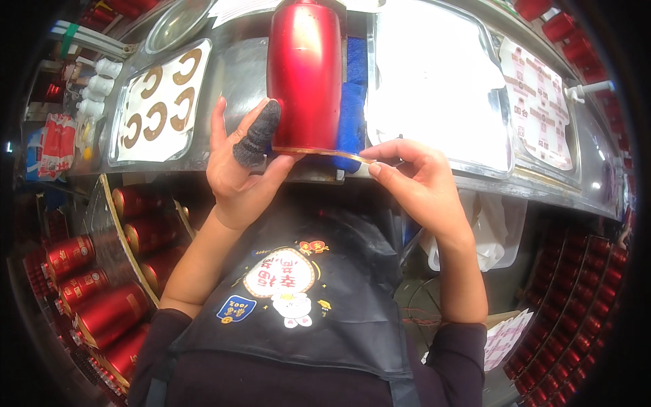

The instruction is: The person applies gold circular labels to the necks of red cylindrical bottles and then affixes rectangular paper labels to the bottle bodies. They wipe the bottles with a blue cloth between steps and place finished bottles onto a nearby rack.

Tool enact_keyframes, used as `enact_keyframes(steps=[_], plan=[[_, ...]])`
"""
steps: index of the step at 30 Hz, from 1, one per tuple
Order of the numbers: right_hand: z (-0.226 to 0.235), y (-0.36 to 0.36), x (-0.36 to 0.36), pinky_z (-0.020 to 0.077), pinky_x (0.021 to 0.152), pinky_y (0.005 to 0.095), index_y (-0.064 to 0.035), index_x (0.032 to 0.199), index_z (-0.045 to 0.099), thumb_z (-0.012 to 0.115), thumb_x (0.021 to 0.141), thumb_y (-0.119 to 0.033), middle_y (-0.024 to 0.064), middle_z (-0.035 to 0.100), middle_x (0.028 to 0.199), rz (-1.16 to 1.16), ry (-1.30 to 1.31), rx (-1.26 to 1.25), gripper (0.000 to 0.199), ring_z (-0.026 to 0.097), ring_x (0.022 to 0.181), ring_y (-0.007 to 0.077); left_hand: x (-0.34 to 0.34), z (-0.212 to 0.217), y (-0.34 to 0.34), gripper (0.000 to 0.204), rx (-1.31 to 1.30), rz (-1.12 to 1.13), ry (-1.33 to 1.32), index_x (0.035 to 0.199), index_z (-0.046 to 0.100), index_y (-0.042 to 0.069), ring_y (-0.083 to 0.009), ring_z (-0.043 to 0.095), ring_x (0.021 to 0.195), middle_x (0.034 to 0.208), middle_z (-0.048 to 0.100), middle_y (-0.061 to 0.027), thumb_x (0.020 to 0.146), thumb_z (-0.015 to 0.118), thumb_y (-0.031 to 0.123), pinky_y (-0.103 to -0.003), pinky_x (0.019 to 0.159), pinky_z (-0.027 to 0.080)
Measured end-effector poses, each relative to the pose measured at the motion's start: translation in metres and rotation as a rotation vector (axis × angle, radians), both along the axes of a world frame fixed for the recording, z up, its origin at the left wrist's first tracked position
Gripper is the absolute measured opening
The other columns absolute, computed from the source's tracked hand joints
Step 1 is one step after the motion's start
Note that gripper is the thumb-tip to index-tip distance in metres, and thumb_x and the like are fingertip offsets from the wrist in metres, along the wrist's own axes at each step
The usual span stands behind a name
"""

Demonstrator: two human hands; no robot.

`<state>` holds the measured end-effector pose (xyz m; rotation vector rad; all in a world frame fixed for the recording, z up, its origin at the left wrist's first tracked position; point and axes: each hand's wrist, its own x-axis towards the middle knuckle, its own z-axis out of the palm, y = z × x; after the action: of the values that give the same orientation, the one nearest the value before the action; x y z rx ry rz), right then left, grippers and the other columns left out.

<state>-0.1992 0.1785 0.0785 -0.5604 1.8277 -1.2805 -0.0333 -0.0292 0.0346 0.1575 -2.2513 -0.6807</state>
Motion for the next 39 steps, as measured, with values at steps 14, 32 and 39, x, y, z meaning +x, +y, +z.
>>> enact_keyframes(steps=[14, 32, 39], plan=[[0.029, -0.003, 0.010, 0.0322, 0.044, 0.0178, 0.0001, 0.088, 0.067, 0.068, 0.090, -0.007, -0.0033, 0.057, 0.073, -0.100, 0.230, -0.138, 0.008, 0.044, 0.053, -0.0007, 0.026, -0.028, 0.015, 0.028, 0.073, 0.054, -0.047, 0.105, 0.076, 0.003, -0.0346, 0.067, 0.121, 0.136, 0.065, -0.0206, 0.078, 0.082, 0.008, -0.062, 0.120, 0.020], [-0.017, -0.003, -0.001, 0.0315, 0.051, 0.0170, -0.0013, 0.087, 0.068, 0.070, 0.091, -0.006, -0.0053, 0.060, 0.079, -0.093, 0.105, -0.162, 0.006, 0.046, 0.060, -0.0021, -0.002, 0.007, 0.023, 0.033, -0.213, 0.047, -0.089, 0.101, 0.081, 0.016, -0.0414, 0.061, 0.127, 0.143, 0.061, -0.0178, 0.068, 0.080, 0.012, -0.069, 0.117, 0.020], [-0.020, -0.013, 0.005, 0.0316, 0.044, 0.0170, -0.0032, 0.087, 0.068, 0.071, 0.090, -0.008, -0.0053, 0.061, 0.077, -0.067, 0.131, -0.168, 0.006, 0.045, 0.054, -0.0029, -0.016, -0.003, 0.014, 0.063, 0.003, 0.061, 0.012, 0.128, 0.071, 0.008, -0.0381, 0.059, 0.130, 0.142, 0.063, -0.0142, 0.069, 0.089, 0.015, -0.063, 0.115, 0.032]])
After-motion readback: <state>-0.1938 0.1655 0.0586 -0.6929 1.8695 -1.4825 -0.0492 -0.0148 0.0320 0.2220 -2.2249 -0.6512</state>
